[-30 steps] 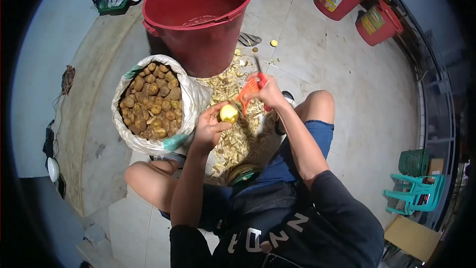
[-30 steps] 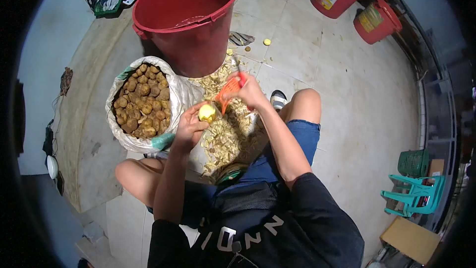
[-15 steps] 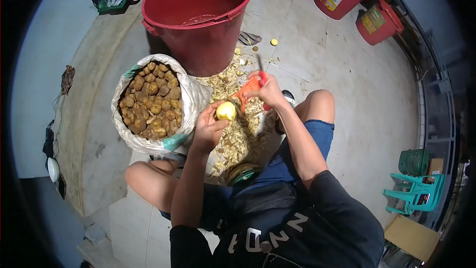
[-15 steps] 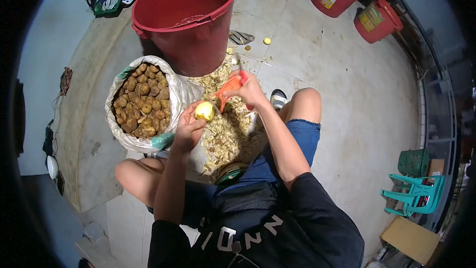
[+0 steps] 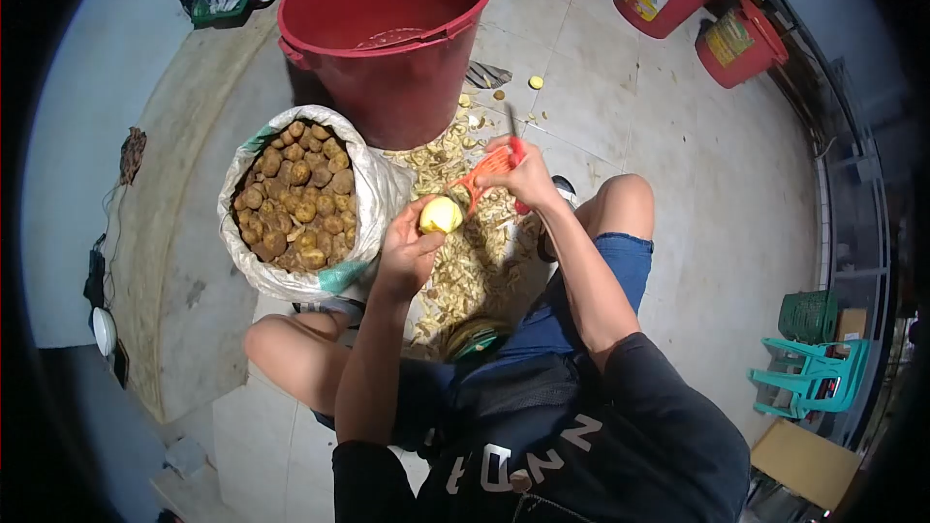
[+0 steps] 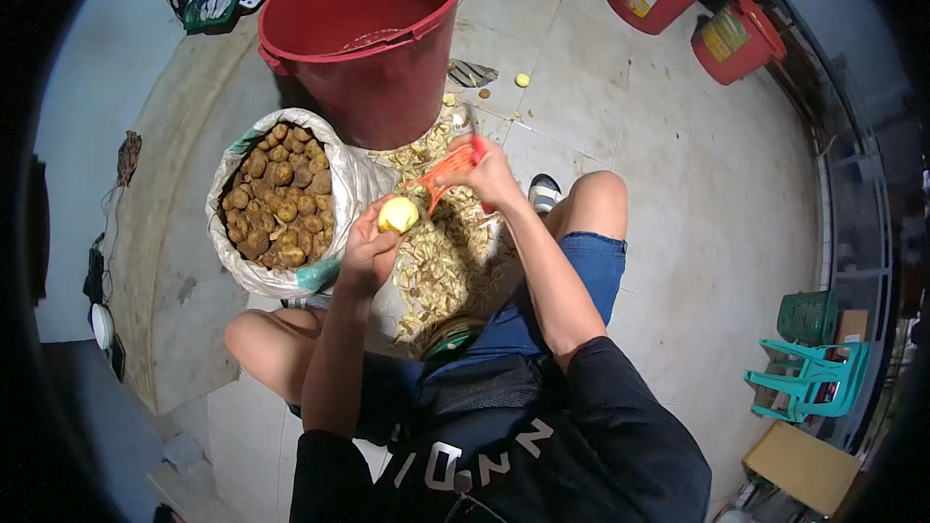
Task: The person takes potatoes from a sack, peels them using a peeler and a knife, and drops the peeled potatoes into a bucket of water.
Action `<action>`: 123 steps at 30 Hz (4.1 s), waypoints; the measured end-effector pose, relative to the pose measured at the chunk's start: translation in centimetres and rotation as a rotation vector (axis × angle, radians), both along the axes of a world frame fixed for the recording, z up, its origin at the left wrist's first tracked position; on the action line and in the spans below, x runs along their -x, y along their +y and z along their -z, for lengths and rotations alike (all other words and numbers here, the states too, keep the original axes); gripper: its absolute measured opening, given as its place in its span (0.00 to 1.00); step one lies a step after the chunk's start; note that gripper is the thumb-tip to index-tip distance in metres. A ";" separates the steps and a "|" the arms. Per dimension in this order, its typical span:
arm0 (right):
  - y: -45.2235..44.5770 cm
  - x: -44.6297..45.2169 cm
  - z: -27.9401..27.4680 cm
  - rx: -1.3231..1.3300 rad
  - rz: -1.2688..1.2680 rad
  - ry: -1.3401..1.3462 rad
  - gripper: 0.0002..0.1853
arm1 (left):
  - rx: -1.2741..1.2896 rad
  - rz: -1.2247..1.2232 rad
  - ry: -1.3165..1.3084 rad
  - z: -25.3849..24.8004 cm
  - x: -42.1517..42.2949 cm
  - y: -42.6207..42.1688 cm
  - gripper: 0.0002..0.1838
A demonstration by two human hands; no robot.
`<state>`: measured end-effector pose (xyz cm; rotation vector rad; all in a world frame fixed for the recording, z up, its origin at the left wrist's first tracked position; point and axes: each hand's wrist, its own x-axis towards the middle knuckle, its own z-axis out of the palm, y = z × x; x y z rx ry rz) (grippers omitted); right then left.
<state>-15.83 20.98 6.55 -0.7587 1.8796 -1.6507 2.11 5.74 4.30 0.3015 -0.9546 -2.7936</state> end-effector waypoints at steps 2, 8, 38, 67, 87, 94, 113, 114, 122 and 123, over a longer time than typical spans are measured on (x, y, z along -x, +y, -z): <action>0.3 1.2 0.7 0.047 0.139 -0.152 0.24 | -0.093 0.022 0.035 0.0 0.0 -0.2 0.34; 0.6 0.2 -0.4 0.023 0.091 -0.085 0.26 | -0.050 -0.018 0.024 0.0 -0.1 0.4 0.32; -1.8 -1.5 0.5 0.069 0.102 -0.135 0.19 | 0.266 -0.595 -0.316 3.0 2.1 1.6 0.09; -0.9 0.3 4.5 -0.009 0.253 0.013 0.21 | -0.428 -0.295 -0.316 4.0 0.8 -3.0 0.19; -1.0 -0.2 0.8 0.048 0.073 -0.161 0.22 | 0.382 -0.430 -0.319 2.8 1.8 1.1 0.12; -1.5 -0.1 1.1 -0.007 0.135 -0.136 0.22 | -0.041 -0.281 -0.496 0.8 2.2 1.5 0.11; -0.9 0.3 1.2 0.014 0.070 0.057 0.22 | 0.570 -0.469 -0.222 3.2 1.6 1.3 0.13; -1.1 0.8 0.4 -0.002 0.125 -0.119 0.23 | 0.812 -0.516 -0.201 2.3 1.8 1.1 0.13; -1.3 0.3 1.1 0.025 0.134 -0.116 0.22 | 0.172 -0.302 -0.257 2.2 1.1 0.7 0.13; -1.4 -0.7 0.6 0.049 0.042 -0.052 0.23 | 0.039 -0.298 -0.320 2.4 1.2 0.9 0.14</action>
